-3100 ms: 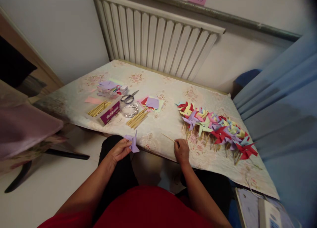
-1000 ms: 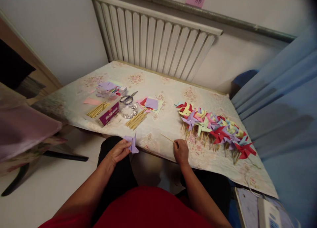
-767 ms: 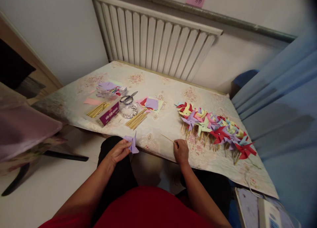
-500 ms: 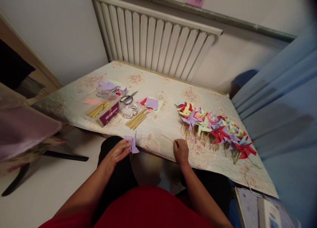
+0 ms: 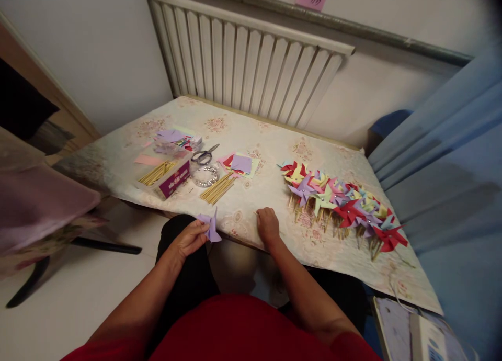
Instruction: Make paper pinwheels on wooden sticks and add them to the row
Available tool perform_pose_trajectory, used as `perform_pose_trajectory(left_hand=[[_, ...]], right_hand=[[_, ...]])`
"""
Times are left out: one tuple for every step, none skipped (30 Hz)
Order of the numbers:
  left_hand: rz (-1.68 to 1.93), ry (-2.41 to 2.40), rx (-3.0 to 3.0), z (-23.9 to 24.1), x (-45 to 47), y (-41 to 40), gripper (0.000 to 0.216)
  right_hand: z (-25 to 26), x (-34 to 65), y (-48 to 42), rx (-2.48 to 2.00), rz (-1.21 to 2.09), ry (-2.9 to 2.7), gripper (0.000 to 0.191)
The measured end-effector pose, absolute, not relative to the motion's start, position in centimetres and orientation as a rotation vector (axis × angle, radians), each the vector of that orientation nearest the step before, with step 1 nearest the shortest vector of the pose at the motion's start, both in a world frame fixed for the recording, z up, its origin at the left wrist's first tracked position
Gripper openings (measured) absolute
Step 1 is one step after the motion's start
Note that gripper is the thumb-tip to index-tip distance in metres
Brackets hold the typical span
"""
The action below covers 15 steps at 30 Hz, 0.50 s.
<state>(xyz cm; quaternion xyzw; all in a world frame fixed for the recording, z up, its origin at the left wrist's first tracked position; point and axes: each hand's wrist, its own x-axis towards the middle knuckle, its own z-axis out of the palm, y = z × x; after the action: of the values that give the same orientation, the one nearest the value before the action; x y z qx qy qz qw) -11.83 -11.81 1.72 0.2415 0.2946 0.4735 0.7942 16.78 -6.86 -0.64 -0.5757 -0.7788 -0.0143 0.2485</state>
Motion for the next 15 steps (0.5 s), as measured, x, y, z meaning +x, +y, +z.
perform_pose_trajectory(left_hand=[[1.021, 0.636, 0.512, 1.7, -11.8, -11.8, 0.027], [1.024, 0.638, 0.505, 1.7, -11.8, -11.9, 0.028], [1.026, 0.639, 0.5, 1.7, -11.8, -11.9, 0.028], [1.028, 0.637, 0.497, 1.7, -11.8, -11.9, 0.027], [1.029, 0.633, 0.496, 1.7, -11.8, -11.9, 0.026], [1.03, 0.627, 0.495, 1.7, -11.8, -11.9, 0.025], [1.032, 0.62, 0.495, 1.7, -11.8, -11.9, 0.024], [1.033, 0.615, 0.493, 1.6, -11.8, -11.9, 0.024], [1.032, 0.612, 0.489, 1.6, -11.8, -11.9, 0.024], [1.029, 0.612, 0.486, 1.6, -11.8, -11.9, 0.024], [1.026, 0.615, 0.483, 1.6, -11.8, -11.9, 0.024], [1.024, 0.62, 0.48, 1.7, -11.8, -11.9, 0.024], [1.022, 0.624, 0.479, 1.7, -11.8, -11.9, 0.024], [1.022, 0.626, 0.481, 1.7, -11.8, -11.9, 0.024], [1.022, 0.626, 0.487, 1.8, -11.8, -11.9, 0.024]], right_hand=[[-0.8, 16.4, -6.7, -1.572, -0.046, -2.125, 0.019], [-0.9, 16.1, -6.6, -1.581, -0.056, -2.12, 0.02], [-1.0, 16.0, -6.5, -1.593, -0.064, -2.108, 0.02], [-1.1, 15.9, -6.5, -1.602, -0.063, -2.091, 0.02], [-1.2, 15.9, -6.5, -1.609, -0.055, -2.065, 0.02], [-1.3, 16.0, -6.4, -1.612, -0.037, -2.035, 0.02], [-1.3, 16.1, -6.4, -1.612, -0.01, -2.001, 0.02], [-1.4, 16.3, -6.3, -1.612, 0.023, -1.963, 0.021], [-1.4, 16.5, -6.2, -1.615, 0.056, -1.918, 0.021], [-1.5, 16.7, -6.0, -1.62, 0.089, -1.872, 0.022], [-1.5, 16.9, -5.9, -1.629, 0.118, -1.828, 0.022], [-1.5, 17.0, -5.7, -1.641, 0.145, -1.789, 0.022], [-1.4, 17.2, -5.5, -1.656, 0.169, -1.757, 0.021], [-1.4, 17.3, -5.4, -1.672, 0.195, -1.733, 0.02], [-1.3, 17.3, -5.2, -1.685, 0.221, -1.714, 0.02]])
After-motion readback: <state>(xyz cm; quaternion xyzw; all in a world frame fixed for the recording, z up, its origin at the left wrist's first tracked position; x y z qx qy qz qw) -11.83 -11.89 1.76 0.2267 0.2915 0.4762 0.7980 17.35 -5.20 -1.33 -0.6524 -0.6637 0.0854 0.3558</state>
